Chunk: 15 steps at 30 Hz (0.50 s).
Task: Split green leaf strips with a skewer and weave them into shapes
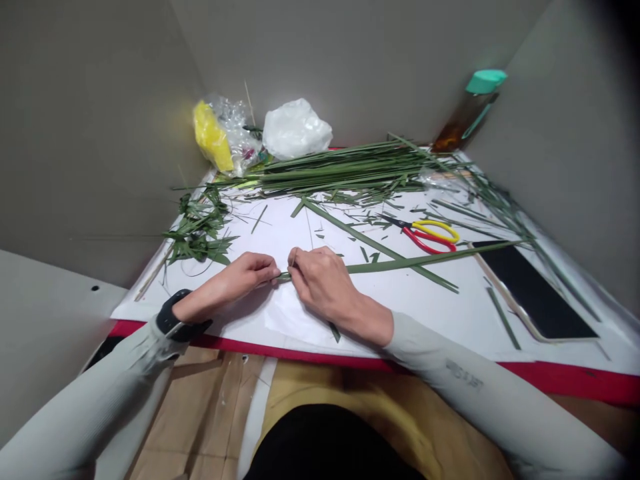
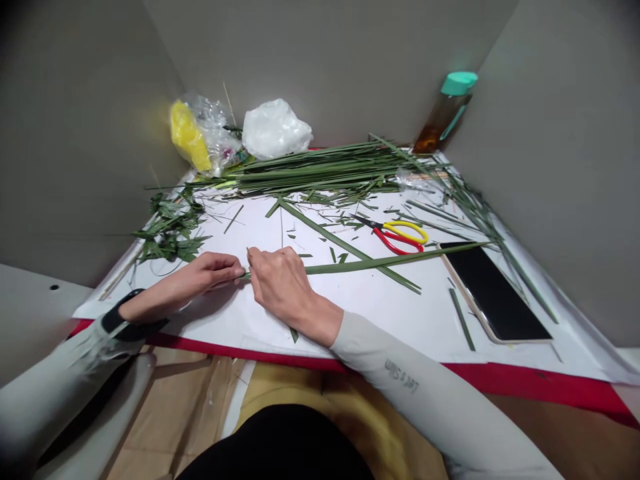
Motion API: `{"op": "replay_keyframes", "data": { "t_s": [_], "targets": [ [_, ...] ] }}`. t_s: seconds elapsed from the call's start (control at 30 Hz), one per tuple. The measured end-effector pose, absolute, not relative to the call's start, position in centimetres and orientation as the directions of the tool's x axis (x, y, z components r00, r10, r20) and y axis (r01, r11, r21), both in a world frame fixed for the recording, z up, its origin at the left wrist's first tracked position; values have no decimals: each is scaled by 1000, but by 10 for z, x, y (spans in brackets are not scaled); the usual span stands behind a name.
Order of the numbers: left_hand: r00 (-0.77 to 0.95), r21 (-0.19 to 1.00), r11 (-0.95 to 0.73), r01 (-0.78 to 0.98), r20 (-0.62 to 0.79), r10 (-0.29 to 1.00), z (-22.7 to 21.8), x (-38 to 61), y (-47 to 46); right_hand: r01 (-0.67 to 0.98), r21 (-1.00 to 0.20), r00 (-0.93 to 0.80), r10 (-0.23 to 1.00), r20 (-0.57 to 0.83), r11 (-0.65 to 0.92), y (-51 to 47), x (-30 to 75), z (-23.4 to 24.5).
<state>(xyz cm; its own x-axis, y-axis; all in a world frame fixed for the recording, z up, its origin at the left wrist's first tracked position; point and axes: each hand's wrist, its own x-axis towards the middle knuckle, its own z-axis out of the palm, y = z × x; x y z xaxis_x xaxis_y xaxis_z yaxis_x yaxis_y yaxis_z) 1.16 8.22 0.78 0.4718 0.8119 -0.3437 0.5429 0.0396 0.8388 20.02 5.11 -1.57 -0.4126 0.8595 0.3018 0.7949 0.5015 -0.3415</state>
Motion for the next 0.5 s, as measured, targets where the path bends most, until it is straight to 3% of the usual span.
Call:
{"op": "replay_keyframes", "data": {
  "t_s": [0.5],
  "targets": [
    [408, 816, 98, 569, -384, 828, 34, -26, 66, 823, -356, -293, 868, 402, 443, 52, 253, -29]
  ]
}}
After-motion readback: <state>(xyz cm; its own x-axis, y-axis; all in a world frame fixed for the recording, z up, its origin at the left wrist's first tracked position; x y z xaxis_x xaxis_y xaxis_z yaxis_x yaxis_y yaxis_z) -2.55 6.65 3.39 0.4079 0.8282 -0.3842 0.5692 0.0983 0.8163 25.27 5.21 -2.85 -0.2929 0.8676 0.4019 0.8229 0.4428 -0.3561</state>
